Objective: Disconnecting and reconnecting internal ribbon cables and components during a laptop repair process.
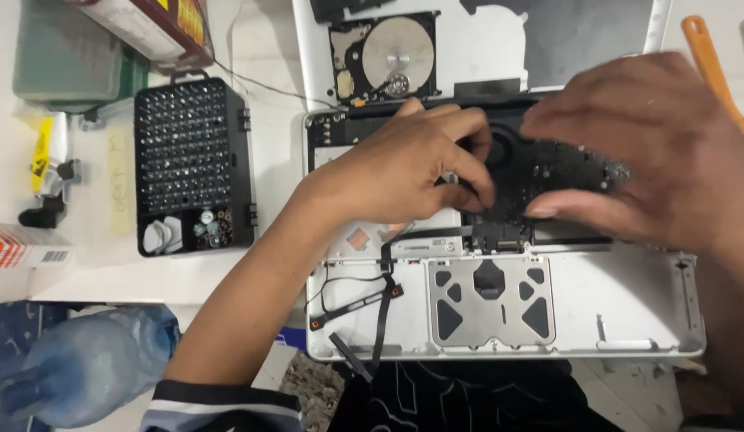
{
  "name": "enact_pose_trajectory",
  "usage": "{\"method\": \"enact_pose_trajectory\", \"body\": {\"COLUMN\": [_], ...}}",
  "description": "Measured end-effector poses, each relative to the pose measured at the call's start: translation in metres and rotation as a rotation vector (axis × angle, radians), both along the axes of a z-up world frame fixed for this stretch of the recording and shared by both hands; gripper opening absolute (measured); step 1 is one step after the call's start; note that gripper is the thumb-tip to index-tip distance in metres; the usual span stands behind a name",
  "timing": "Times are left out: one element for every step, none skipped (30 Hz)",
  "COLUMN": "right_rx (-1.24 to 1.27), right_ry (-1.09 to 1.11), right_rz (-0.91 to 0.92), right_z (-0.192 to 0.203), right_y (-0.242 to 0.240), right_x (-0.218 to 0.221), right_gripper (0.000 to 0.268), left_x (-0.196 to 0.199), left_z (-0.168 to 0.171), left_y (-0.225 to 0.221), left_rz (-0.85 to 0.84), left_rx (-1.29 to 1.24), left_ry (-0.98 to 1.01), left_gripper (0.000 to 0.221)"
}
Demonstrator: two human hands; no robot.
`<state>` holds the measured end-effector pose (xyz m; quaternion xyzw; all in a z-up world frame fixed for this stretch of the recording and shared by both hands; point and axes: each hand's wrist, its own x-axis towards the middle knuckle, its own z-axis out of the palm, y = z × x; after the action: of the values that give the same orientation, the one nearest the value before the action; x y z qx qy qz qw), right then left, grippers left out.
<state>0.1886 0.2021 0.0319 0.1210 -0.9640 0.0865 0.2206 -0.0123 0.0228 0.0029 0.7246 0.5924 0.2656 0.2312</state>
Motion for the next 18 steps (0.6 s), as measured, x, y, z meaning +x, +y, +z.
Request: {"method": "enact_pose_trajectory", "body": {"right_rx": [-0.045,-0.045,-0.036,-0.026,-0.033,-0.063,-0.091,-0.098,-0.110,-0.122,-0.126,-0.119,-0.109,-0.110,-0.107,-0.104,-0.104,-0.097], "right_ry": [-0.027,-0.025,-0.024,-0.024,-0.027,-0.053,-0.073,-0.070,-0.093,-0.116,-0.111,-0.088,-0.068,-0.066,-0.069,-0.073,-0.072,-0.081], "right_rz": [-0.011,-0.012,-0.015,-0.019,-0.019,-0.026,-0.033,-0.032,-0.035,-0.038,-0.039,-0.028,-0.018,-0.020,-0.017,-0.014,-0.013,-0.025], "right_z": [-0.003,-0.004,-0.007,-0.010,-0.009,-0.008,-0.007,-0.005,-0.004,-0.002,-0.004,-0.006,-0.007,-0.005,-0.003,-0.001,-0.002,-0.004], "right_y": [-0.001,0.003,0.006,0.010,0.011,0.012,0.013,0.013,0.013,0.013,0.013,0.013,0.014,0.014,0.015,0.015,0.018,0.020], "right_x": [0.000,0.001,0.003,0.006,0.008,0.010,0.011,0.012,0.013,0.013,0.014,0.015,0.015,0.017,0.017,0.018,0.019,0.020], "right_gripper": [0.062,0.062,0.061,0.060,0.060,0.060,0.061,0.061,0.060,0.060,0.060,0.062,0.064,0.064,0.064,0.064,0.064,0.066], "left_x": [0.000,-0.002,-0.002,-0.002,-0.002,-0.002,-0.004,-0.003,-0.003,-0.003,-0.003,-0.003,-0.003,-0.002,-0.002,-0.002,-0.002,-0.001], "left_z": [0.001,0.003,0.003,0.002,-0.002,-0.005,-0.006,-0.006,-0.006,-0.006,-0.006,-0.005,-0.005,-0.005,-0.004,-0.003,-0.002,-0.001], "left_y": [0.003,0.004,0.005,0.006,0.007,0.007,0.007,0.007,0.007,0.007,0.007,0.007,0.008,0.009,0.009,0.009,0.009,0.009], "left_rz": [-0.014,-0.015,-0.021,-0.028,-0.027,-0.022,-0.017,-0.016,-0.018,-0.021,-0.022,-0.029,-0.035,-0.037,-0.035,-0.033,-0.031,-0.038], "left_rx": [-0.027,-0.028,-0.040,-0.053,-0.060,-0.030,0.000,-0.007,-0.008,-0.009,-0.013,-0.012,-0.008,-0.009,-0.039,-0.068,-0.069,-0.084], "left_ry": [-0.026,-0.024,-0.039,-0.055,-0.058,-0.078,-0.093,-0.090,-0.100,-0.110,-0.106,-0.085,-0.066,-0.064,-0.036,-0.008,-0.007,0.000], "left_gripper": [0.006,0.006,0.008,0.009,0.009,0.008,0.009,0.009,0.008,0.008,0.008,0.010,0.011,0.011,0.012,0.014,0.014,0.015]}}
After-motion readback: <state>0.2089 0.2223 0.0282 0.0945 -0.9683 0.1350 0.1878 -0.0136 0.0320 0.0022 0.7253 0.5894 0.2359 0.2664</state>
